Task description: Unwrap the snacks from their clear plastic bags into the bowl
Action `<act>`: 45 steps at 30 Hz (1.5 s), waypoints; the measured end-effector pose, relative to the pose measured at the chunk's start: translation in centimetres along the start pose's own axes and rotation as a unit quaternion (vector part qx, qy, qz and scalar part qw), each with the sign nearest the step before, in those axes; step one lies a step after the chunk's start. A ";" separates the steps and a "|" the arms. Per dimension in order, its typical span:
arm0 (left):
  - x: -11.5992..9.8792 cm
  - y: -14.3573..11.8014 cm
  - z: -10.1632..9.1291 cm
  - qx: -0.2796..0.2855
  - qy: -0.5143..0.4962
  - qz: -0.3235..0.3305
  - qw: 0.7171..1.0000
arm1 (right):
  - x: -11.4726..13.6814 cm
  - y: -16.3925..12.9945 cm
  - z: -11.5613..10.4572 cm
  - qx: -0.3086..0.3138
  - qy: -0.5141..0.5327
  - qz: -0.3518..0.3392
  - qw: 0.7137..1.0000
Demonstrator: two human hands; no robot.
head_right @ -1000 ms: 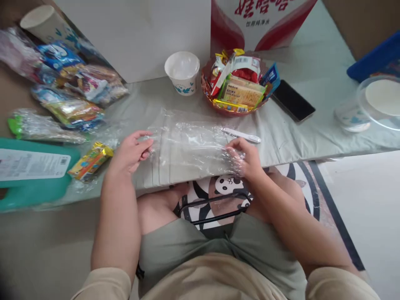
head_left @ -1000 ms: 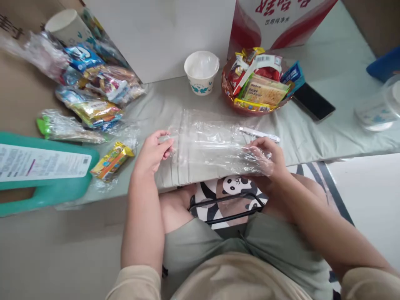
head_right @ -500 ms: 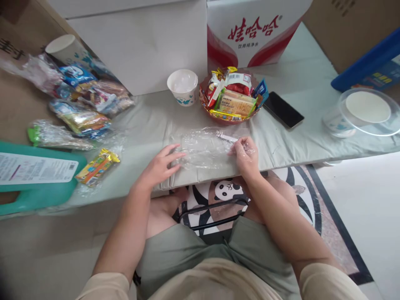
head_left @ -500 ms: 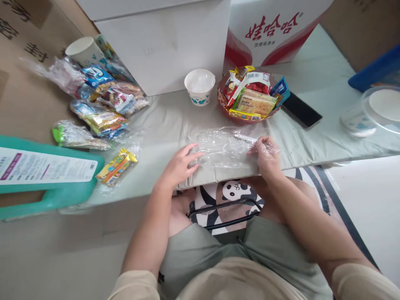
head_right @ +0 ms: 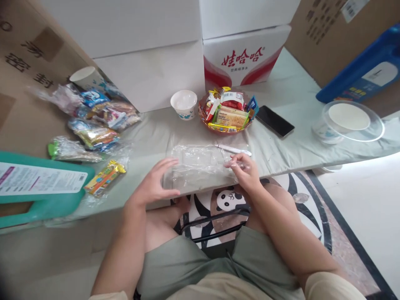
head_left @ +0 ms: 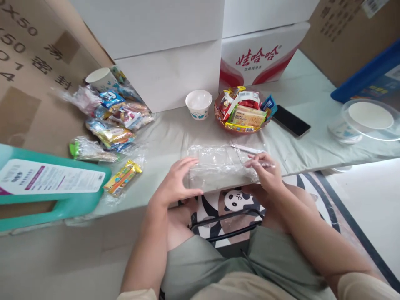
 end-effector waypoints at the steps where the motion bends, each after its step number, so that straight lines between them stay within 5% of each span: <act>1: -0.2 0.0 0.7 0.041 0.055 -0.003 0.998 | -0.5 0.1 0.0 -0.017 0.026 0.038 0.999; 4: -0.2 0.5 2.1 0.055 0.134 0.009 0.989 | -1.7 0.7 0.5 -0.032 0.119 0.108 0.986; 8: 0.2 1.7 1.6 -0.055 0.015 0.029 0.998 | -2.3 1.6 0.7 -0.044 0.178 0.130 0.974; 13: 1.7 1.6 0.2 -0.191 -0.194 -0.114 0.956 | -2.3 1.5 0.6 -0.043 0.112 0.188 0.975; 17: 3.2 0.9 0.4 -0.072 -0.264 -0.230 0.934 | -1.5 0.9 0.3 -0.006 -0.009 0.181 0.983; 20: 3.9 0.6 -0.3 -0.009 -0.197 -0.253 0.947 | -1.3 0.6 0.2 0.024 -0.084 0.150 0.985; 24: 2.3 1.5 0.0 0.026 0.032 -0.095 0.995 | -1.6 0.7 0.3 0.036 -0.128 0.121 0.984; 27: 1.0 1.7 2.5 0.130 0.102 -0.021 0.986 | -1.7 0.8 0.2 0.025 -0.136 0.119 0.983; 30: 0.9 1.8 3.6 0.150 0.136 -0.004 0.979 | -1.6 0.9 0.2 0.030 -0.140 0.122 0.982; 33: 1.4 2.0 3.2 0.101 0.114 -0.012 0.988 | -1.6 1.0 0.2 0.029 -0.139 0.126 0.982; 37: 2.9 2.1 2.1 0.017 -0.020 -0.106 0.994 | -1.9 1.2 0.2 0.029 -0.138 0.129 0.982; 42: 4.7 2.1 1.7 -0.085 -0.172 -0.239 0.952 | -2.2 1.3 0.3 0.038 -0.137 0.136 0.981; 45: 4.9 1.9 0.3 -0.201 -0.175 -0.268 0.926 | -2.1 1.2 0.4 0.033 -0.138 0.145 0.979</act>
Point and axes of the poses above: each hand's wrist, its own y-axis towards the middle knuckle, its own z-axis out of the palm, x = y × z, the point moved 5 cm from there along y, towards the middle knuckle, and after that the axes turned 6 degrees about z, right-handed, at the moved point
